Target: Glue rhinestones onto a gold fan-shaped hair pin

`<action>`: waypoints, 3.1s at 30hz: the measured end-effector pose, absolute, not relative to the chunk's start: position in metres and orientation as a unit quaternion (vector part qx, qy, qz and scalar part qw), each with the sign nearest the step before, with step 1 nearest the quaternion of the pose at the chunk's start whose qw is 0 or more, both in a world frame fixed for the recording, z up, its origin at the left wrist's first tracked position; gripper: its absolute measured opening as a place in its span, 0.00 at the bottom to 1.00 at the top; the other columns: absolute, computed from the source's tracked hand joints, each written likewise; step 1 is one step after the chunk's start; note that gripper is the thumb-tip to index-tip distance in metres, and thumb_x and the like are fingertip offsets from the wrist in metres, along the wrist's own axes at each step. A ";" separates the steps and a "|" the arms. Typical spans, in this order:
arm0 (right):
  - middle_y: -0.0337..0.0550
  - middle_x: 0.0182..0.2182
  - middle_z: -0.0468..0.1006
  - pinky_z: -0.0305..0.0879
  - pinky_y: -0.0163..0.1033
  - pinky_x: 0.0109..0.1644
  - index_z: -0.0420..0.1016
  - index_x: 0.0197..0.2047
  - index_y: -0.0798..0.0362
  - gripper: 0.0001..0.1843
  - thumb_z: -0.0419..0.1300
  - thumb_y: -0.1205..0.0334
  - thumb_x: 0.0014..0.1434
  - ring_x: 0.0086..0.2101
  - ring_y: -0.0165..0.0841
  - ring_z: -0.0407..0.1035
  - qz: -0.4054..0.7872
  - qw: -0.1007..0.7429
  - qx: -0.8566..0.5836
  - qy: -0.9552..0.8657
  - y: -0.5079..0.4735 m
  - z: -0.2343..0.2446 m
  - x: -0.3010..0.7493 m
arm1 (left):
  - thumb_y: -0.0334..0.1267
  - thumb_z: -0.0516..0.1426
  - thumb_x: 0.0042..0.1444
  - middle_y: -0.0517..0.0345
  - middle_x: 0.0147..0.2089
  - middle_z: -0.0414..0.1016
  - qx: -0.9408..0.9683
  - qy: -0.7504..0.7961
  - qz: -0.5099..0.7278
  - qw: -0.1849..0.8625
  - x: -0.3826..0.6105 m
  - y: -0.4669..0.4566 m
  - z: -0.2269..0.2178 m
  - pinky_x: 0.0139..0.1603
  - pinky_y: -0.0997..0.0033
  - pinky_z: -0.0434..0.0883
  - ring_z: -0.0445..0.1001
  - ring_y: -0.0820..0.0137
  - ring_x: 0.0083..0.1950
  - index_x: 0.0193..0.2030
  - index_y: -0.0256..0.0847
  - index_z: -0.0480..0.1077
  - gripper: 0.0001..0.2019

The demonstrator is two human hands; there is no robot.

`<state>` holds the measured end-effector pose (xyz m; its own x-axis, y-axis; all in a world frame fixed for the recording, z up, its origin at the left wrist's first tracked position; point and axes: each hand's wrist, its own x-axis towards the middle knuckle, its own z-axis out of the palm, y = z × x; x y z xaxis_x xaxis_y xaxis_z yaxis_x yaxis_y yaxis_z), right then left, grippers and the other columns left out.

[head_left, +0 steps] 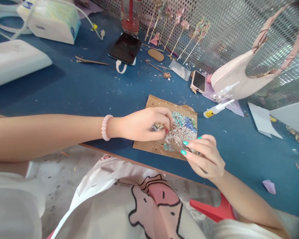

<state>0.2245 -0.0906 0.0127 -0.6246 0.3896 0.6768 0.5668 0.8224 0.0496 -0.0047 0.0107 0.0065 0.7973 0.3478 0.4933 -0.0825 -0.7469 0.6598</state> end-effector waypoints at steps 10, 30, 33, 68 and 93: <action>0.49 0.38 0.79 0.68 0.48 0.40 0.74 0.46 0.53 0.21 0.63 0.78 0.49 0.36 0.38 0.74 -0.057 0.365 -0.301 -0.879 -0.083 0.005 0.241 | 0.32 0.52 0.62 0.49 0.46 0.71 0.932 0.102 0.340 0.074 -0.010 0.023 0.006 0.46 0.62 0.65 0.72 0.64 0.46 0.40 0.37 0.70 0.06; 0.48 0.38 0.80 0.70 0.46 0.39 0.74 0.45 0.49 0.19 0.62 0.76 0.51 0.36 0.37 0.75 -0.010 0.429 -0.358 -0.830 -0.070 0.001 0.240 | 0.32 0.52 0.62 0.58 0.40 0.70 0.988 0.012 0.135 0.077 -0.014 0.002 0.007 0.47 0.63 0.56 0.68 0.68 0.42 0.33 0.39 0.65 0.05; 0.47 0.39 0.80 0.71 0.46 0.40 0.74 0.46 0.48 0.19 0.62 0.75 0.52 0.37 0.37 0.75 -0.003 0.428 -0.362 -0.828 -0.069 0.002 0.240 | 0.31 0.49 0.64 0.57 0.42 0.71 0.988 0.002 0.134 0.074 -0.014 0.003 0.006 0.47 0.64 0.55 0.69 0.68 0.44 0.33 0.38 0.64 0.08; 0.45 0.37 0.81 0.72 0.47 0.42 0.74 0.42 0.48 0.13 0.59 0.72 0.56 0.38 0.35 0.76 0.032 0.406 -0.378 -0.831 -0.065 0.001 0.242 | 0.24 0.46 0.66 0.58 0.40 0.76 0.959 0.042 0.242 -0.140 0.002 -0.002 -0.001 0.41 0.66 0.58 0.72 0.71 0.38 0.37 0.36 0.70 0.14; 0.43 0.49 0.77 0.64 0.51 0.58 0.75 0.37 0.48 0.05 0.63 0.61 0.56 0.53 0.35 0.69 0.291 0.566 -0.478 -0.606 -0.020 -0.031 0.282 | 0.30 0.48 0.60 0.58 0.31 0.75 0.882 0.318 0.253 0.241 -0.015 0.070 -0.003 0.30 0.77 0.65 0.69 0.75 0.27 0.45 0.35 0.71 0.13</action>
